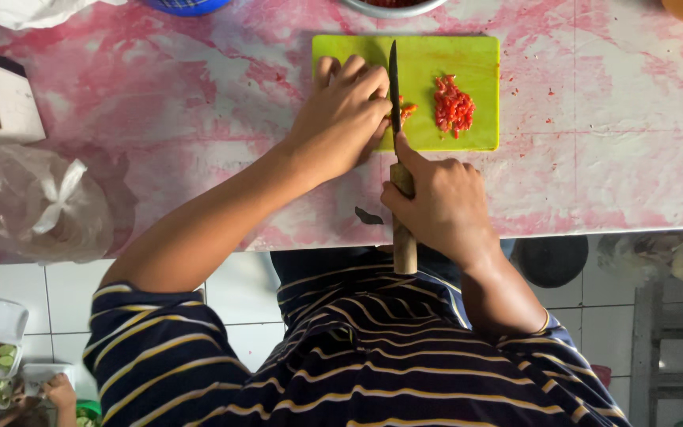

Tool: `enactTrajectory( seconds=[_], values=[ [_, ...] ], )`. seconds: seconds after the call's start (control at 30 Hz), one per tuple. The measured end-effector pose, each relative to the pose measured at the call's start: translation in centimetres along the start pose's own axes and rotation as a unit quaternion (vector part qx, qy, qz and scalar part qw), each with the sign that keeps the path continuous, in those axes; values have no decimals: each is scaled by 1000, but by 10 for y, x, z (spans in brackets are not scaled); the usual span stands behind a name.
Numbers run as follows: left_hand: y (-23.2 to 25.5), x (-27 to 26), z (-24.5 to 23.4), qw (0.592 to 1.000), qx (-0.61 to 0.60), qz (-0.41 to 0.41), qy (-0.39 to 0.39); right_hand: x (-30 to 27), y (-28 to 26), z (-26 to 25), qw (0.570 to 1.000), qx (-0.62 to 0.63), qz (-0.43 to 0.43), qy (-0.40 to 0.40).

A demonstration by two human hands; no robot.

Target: The person is using a knife to chop red chilies into small pieces on a green cutting board.

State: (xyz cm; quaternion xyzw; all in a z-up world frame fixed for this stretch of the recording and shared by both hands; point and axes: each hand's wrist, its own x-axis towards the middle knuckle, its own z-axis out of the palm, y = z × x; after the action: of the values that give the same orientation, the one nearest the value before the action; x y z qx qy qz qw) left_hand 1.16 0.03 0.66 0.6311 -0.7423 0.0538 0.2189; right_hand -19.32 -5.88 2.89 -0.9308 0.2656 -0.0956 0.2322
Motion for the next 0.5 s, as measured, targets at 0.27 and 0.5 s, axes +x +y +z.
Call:
enactTrajectory(
  seconds=[0.27,0.5],
  values=[
    [-51,-44,-62,993,55,77,-66,0,-22,7,999,-14,47,6],
    [-73,-41,-50,990,-23,129,-43,1,-32,20,995,7,55,82]
  ],
)
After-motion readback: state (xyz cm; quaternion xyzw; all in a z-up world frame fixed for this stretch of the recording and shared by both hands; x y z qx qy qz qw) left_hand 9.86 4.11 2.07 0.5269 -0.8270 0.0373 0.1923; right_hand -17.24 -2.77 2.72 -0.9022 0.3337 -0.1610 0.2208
